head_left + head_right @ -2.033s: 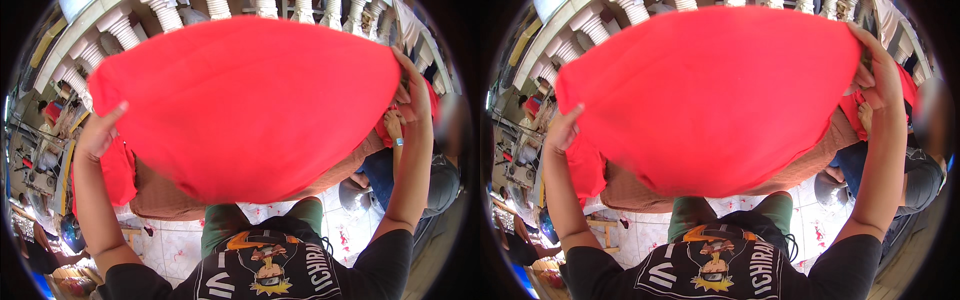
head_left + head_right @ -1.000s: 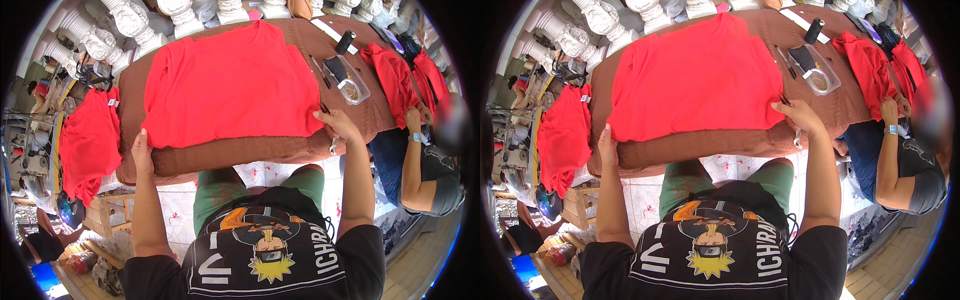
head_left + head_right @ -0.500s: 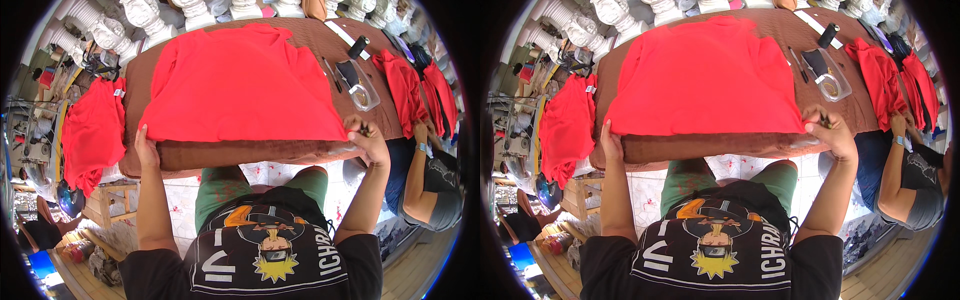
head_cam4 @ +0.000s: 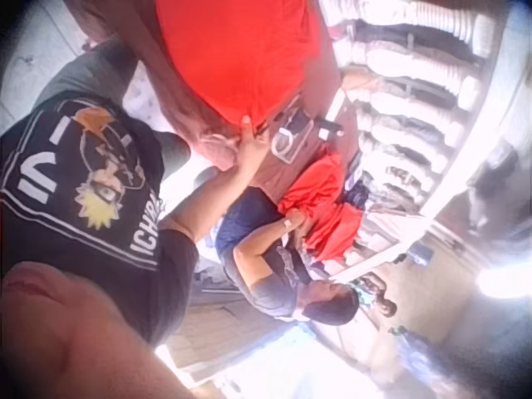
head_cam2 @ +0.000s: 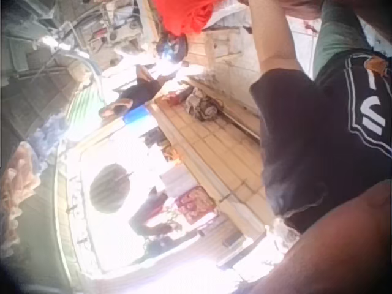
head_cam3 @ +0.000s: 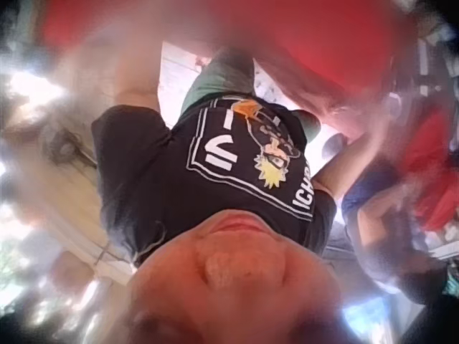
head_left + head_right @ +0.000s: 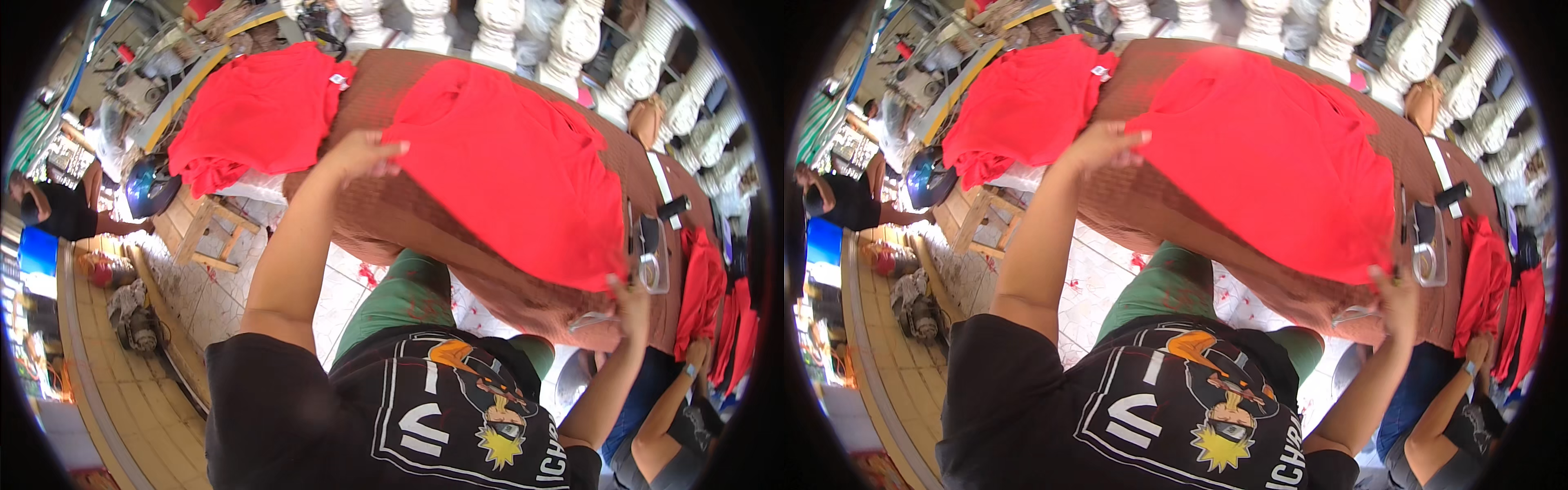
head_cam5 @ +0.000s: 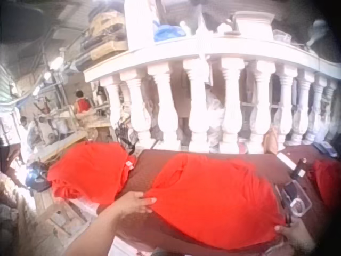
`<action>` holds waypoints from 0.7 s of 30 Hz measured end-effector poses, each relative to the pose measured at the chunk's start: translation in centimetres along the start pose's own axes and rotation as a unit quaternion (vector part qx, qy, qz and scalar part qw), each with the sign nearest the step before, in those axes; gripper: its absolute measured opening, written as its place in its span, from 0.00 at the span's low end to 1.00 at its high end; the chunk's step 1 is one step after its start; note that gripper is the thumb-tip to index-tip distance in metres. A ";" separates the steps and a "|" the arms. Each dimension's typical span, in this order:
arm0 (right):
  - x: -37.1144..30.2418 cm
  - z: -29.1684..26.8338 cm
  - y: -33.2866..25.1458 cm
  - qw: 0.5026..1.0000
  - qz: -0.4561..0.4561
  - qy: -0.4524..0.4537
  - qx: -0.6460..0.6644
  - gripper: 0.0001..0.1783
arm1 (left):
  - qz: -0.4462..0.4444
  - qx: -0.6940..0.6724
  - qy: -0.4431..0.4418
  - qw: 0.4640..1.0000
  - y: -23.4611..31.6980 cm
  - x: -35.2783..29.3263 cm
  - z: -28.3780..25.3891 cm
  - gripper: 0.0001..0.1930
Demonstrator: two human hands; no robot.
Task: The person uses a pair of snips to trim excess threads from red shirts, picking up and rotating the garments to locate and cut the loose ends before setting them aside on a table.
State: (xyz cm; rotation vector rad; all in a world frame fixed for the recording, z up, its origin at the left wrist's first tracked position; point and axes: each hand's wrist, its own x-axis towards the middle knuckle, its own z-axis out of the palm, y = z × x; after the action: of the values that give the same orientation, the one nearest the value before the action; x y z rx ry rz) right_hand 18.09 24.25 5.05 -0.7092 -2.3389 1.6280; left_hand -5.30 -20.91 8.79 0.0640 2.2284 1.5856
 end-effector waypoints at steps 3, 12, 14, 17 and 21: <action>0.8 -3.2 -5.7 0.986 -0.079 0.116 0.085 0.17 | 0.167 -0.057 0.065 0.982 6.8 -3.8 -4.2 0.17; 4.9 -5.0 -18.5 0.968 -0.158 0.018 0.196 0.16 | 0.308 -0.236 0.056 0.920 12.8 -2.5 -13.1 0.12; 9.5 0.8 -18.2 0.967 -0.111 0.080 0.214 0.15 | 0.246 -0.160 0.105 0.950 10.8 1.1 -15.2 0.17; 7.7 6.8 -23.8 0.952 -0.214 0.006 0.220 0.15 | 0.362 -0.241 0.210 0.876 12.0 1.9 -23.9 0.15; 5.7 14.1 -28.9 0.906 -0.336 -0.120 0.227 0.16 | 0.496 -0.252 0.275 0.784 14.7 -4.9 -34.9 0.20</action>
State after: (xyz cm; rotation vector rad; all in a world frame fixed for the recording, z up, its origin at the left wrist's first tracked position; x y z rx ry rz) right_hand -0.63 7.45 25.93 0.3780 -1.8790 1.8482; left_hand -15.76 -48.30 33.23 0.8415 2.1419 3.0614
